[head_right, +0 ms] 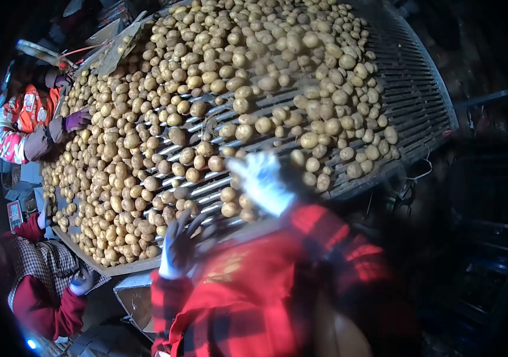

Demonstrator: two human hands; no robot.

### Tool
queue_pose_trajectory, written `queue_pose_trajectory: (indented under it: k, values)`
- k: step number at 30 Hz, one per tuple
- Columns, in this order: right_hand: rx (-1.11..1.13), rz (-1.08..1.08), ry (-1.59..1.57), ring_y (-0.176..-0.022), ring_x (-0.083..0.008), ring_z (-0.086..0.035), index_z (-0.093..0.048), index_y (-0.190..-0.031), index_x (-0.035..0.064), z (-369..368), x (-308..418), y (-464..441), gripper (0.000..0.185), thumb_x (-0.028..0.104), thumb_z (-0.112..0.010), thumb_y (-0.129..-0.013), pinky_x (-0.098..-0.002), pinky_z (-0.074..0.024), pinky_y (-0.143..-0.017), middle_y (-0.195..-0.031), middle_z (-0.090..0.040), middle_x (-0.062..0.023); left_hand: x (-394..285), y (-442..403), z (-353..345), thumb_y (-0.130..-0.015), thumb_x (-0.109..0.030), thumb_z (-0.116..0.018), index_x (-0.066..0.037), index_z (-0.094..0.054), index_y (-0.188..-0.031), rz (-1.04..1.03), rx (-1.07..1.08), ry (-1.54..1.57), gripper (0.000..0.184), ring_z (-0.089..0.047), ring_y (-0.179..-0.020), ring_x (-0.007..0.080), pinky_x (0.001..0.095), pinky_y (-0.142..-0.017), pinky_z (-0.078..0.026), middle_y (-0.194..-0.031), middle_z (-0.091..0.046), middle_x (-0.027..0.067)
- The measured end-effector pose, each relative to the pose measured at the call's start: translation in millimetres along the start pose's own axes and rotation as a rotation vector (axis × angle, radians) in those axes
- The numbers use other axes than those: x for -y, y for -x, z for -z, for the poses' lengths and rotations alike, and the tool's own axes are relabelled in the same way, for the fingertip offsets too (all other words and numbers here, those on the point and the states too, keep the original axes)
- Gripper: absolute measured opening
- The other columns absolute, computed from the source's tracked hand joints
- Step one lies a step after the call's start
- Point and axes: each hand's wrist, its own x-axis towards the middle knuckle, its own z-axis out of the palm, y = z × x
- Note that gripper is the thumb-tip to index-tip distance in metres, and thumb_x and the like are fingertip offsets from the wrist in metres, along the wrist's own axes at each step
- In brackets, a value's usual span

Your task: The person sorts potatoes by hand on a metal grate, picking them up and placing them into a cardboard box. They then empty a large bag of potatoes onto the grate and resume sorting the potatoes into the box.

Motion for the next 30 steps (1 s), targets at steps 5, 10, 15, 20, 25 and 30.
queue_pose_trajectory:
  k: [5,10,15,20,25,30]
  values:
    - [-0.116,-0.037,-0.198,-0.096,-0.0279,-0.059,-0.053,-0.137,0.0202,3,3,53,0.056,0.031,-0.066,-0.084,-0.0452,-0.0468,-0.086,-0.116,-0.058,-0.0101,47,-68,17,-0.098,-0.033,-0.060,-0.007,-0.053,-0.131,0.194,-0.017,0.443,0.042,-0.059,-0.119,0.0255,0.0415,-0.099,-0.049,-0.129,-0.062,0.0089]
    - [-0.107,-0.199,-0.031,-0.090,-0.0295,-0.056,-0.056,-0.135,0.0285,-70,-68,30,0.059,0.022,-0.071,-0.078,-0.0458,-0.0421,-0.083,-0.103,-0.055,-0.0088,52,-85,3,-0.103,-0.035,-0.047,-0.008,-0.059,-0.118,0.263,0.083,0.377,0.033,-0.061,-0.098,0.0233,0.0374,-0.085,-0.052,-0.112,-0.065,0.0058]
    - [-0.030,-0.093,-0.392,-0.091,-0.0297,-0.061,-0.059,-0.128,0.0221,-21,-20,16,0.043,0.023,-0.065,-0.085,-0.0447,-0.0467,-0.080,-0.098,-0.060,-0.0074,30,-75,-57,-0.101,-0.024,-0.048,-0.009,-0.051,-0.137,0.175,0.197,0.007,0.039,-0.058,-0.102,0.0223,0.0363,-0.084,-0.051,-0.116,-0.061,0.0098]
    - [-0.230,-0.118,-0.321,-0.100,-0.0323,-0.060,-0.058,-0.130,0.0142,-4,-76,-1,0.047,0.011,-0.058,-0.083,-0.0444,-0.0469,-0.089,-0.115,-0.063,-0.0139,42,-88,3,-0.095,-0.028,-0.055,-0.010,-0.037,-0.149,0.308,0.269,-0.026,0.060,-0.057,-0.104,0.0232,0.0349,-0.085,-0.051,-0.132,-0.051,0.0100]
    - [0.210,-0.372,-0.034,-0.109,-0.0304,-0.057,-0.055,-0.137,0.0201,-38,-156,-53,0.055,0.019,-0.064,-0.083,-0.0474,-0.0396,-0.095,-0.122,-0.059,-0.0109,54,-96,35,-0.097,-0.047,-0.050,-0.011,-0.041,-0.148,0.153,0.360,-0.244,0.063,-0.053,-0.117,0.0289,0.0417,-0.091,-0.048,-0.138,-0.050,0.0105]
    - [-0.104,-0.160,-0.641,-0.090,-0.0318,-0.061,-0.056,-0.132,0.0104,-7,-39,-1,0.055,0.025,-0.071,-0.081,-0.0452,-0.0468,-0.075,-0.102,-0.063,-0.0129,46,-96,-3,-0.095,-0.069,-0.039,-0.023,-0.046,-0.145,0.144,0.127,0.165,0.068,-0.047,-0.126,0.0376,0.0609,-0.095,-0.043,-0.148,-0.046,0.0084]
